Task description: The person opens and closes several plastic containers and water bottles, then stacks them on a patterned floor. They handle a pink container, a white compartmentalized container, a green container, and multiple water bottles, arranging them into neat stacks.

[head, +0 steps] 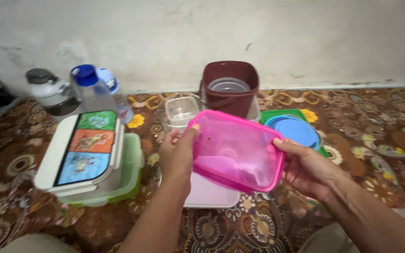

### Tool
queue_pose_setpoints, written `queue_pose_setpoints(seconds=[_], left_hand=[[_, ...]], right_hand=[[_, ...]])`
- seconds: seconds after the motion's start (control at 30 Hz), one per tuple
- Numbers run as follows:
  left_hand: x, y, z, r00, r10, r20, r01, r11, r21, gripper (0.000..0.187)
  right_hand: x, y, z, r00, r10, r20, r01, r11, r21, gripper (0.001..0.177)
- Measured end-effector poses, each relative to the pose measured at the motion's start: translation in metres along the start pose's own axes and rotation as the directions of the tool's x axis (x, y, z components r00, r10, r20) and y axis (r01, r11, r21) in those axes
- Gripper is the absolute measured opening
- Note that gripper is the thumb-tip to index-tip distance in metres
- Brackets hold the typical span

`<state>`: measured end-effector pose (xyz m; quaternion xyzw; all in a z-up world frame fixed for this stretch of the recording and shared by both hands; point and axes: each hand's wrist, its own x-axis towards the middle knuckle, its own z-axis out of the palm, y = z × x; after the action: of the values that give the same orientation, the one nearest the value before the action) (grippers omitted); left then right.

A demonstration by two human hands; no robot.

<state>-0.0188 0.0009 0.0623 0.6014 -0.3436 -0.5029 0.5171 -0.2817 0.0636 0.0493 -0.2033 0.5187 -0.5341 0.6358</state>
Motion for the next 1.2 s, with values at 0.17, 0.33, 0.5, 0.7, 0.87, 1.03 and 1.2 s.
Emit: queue_pose_setpoints(seconds=[0.17, 0.33, 0.5, 0.7, 0.87, 1.03, 1.2], left_hand=[[-0.027, 0.002, 0.048, 0.982, 0.042, 0.182, -0.042, 0.999, -0.004, 0.064], [-0.053, -0.005, 0.110, 0.926, 0.019, 0.378, 0.024, 0.994, -0.107, 0.084], [-0.077, -0.017, 0.156, 0.868, 0.024, 0.496, -0.086, 0.991, 0.102, 0.094], [-0.077, -0.025, 0.188, 0.819, 0.061, 0.571, -0.252, 0.931, 0.263, 0.078], [-0.058, -0.031, 0.219, 0.825, -0.012, 0.565, -0.220, 0.915, 0.339, 0.074], [-0.040, -0.047, 0.250, 0.765, 0.032, 0.643, -0.331, 0.876, 0.350, 0.068], [-0.049, -0.068, 0.299, 0.707, -0.025, 0.707, -0.372, 0.837, 0.401, 0.069]], right_hand=[[-0.012, -0.014, -0.038, 0.994, -0.082, -0.077, 0.094, 0.981, 0.167, 0.017], [-0.025, -0.029, -0.073, 0.953, -0.076, -0.294, 0.162, 0.946, 0.280, 0.018], [-0.031, -0.044, -0.094, 0.885, -0.032, -0.465, 0.219, 0.909, 0.354, 0.017], [-0.015, -0.050, -0.103, 0.869, 0.001, -0.495, 0.179, 0.932, 0.316, 0.021], [0.014, -0.047, -0.121, 0.859, 0.089, -0.504, 0.108, 0.931, 0.349, 0.023], [0.042, -0.044, -0.164, 0.858, 0.104, -0.502, 0.164, 0.873, 0.460, 0.021], [0.059, -0.054, -0.212, 0.849, 0.102, -0.519, 0.180, 0.867, 0.465, 0.013]])
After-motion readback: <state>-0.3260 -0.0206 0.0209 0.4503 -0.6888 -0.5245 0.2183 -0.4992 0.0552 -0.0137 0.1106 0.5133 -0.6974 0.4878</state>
